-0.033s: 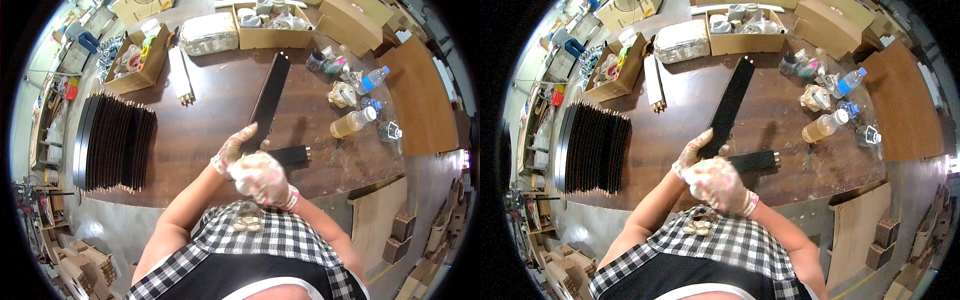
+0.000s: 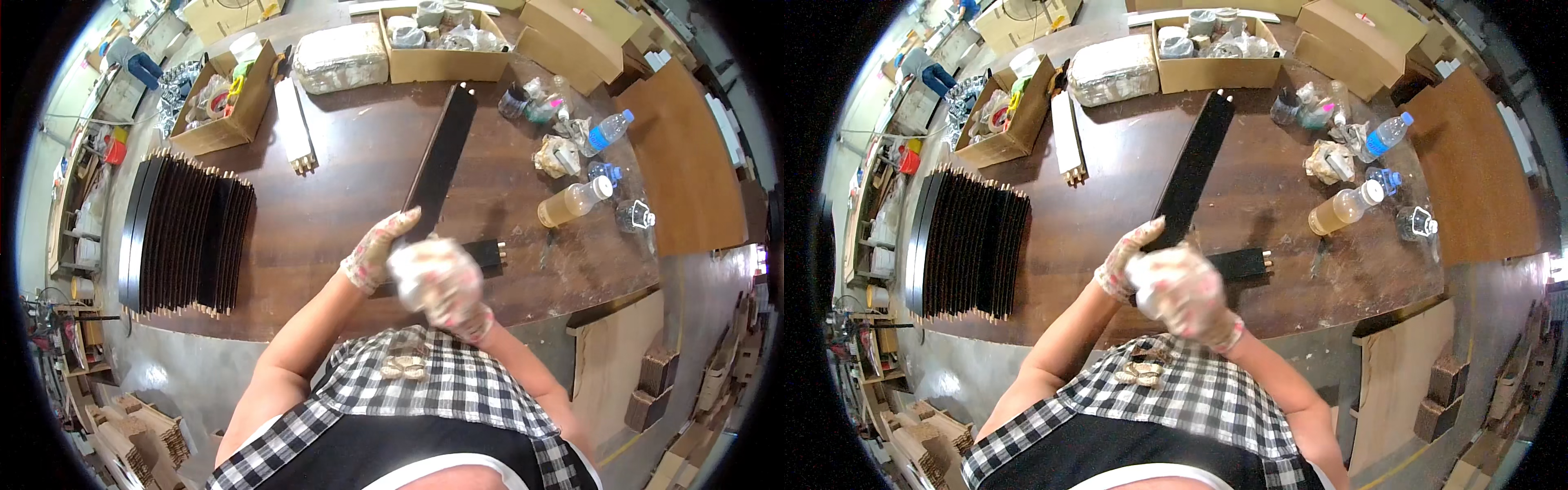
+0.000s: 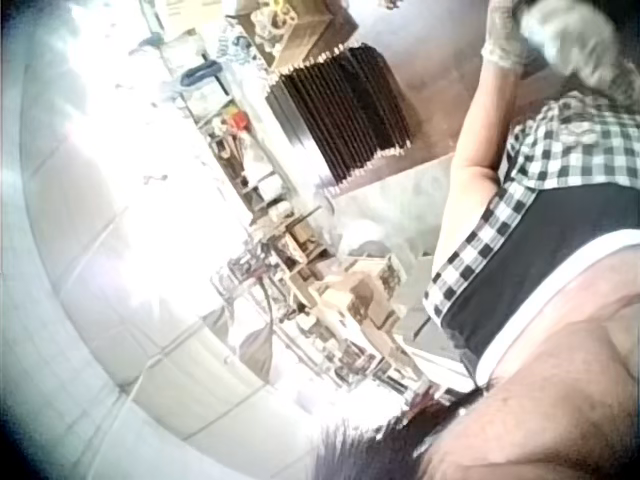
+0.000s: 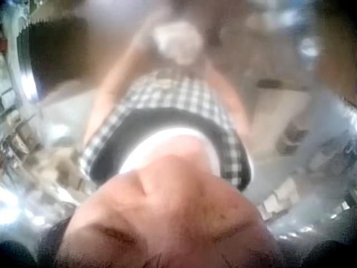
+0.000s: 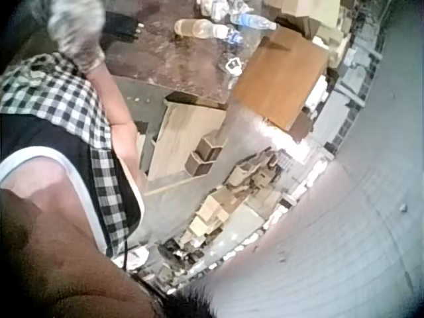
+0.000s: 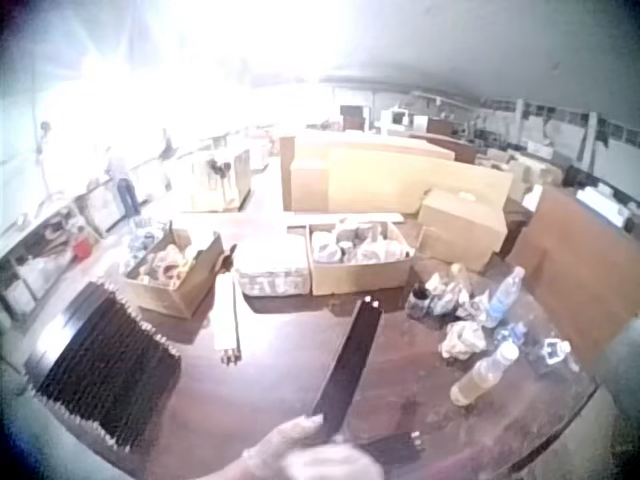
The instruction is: The person cleans a stack of dark wooden slats using a cloth, then picks up a bundle of slats and places them on a table.
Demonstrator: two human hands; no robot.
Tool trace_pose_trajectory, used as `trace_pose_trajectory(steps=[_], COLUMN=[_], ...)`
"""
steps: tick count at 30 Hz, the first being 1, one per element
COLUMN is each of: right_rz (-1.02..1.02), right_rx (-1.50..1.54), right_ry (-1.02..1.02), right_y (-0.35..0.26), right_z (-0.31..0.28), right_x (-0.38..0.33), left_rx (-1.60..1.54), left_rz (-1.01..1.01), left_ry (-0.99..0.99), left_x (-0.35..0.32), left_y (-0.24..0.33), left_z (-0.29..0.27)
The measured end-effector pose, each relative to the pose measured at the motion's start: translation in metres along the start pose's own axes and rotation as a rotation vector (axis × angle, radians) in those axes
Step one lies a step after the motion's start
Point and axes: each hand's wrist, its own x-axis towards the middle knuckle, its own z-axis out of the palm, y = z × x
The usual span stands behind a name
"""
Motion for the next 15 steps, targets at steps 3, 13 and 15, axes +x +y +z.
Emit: trace_pose_trajectory(steps=[3,13,15], right_rz=[-0.164,-0.265,-0.114], right_rx=[-0.082,-0.958,-0.625], right_ry=[0.677,0.539,0.719], right_y=[-0.045,-0.008,-0.024], right_z=[-0.025,-0.057,-0.094], right_x=[0.001,0.019,0.046], left_rx=[0.433,0.52,0.527], left_rz=[-0.005,0.001,-0.026], left_ry=[-0.408,-0.396,-0.396], left_x=[-0.015,-0.046,-0.055], left_y=[0.009,-0.013,-0.014], left_z=[-0.015,0.003,-0.01])
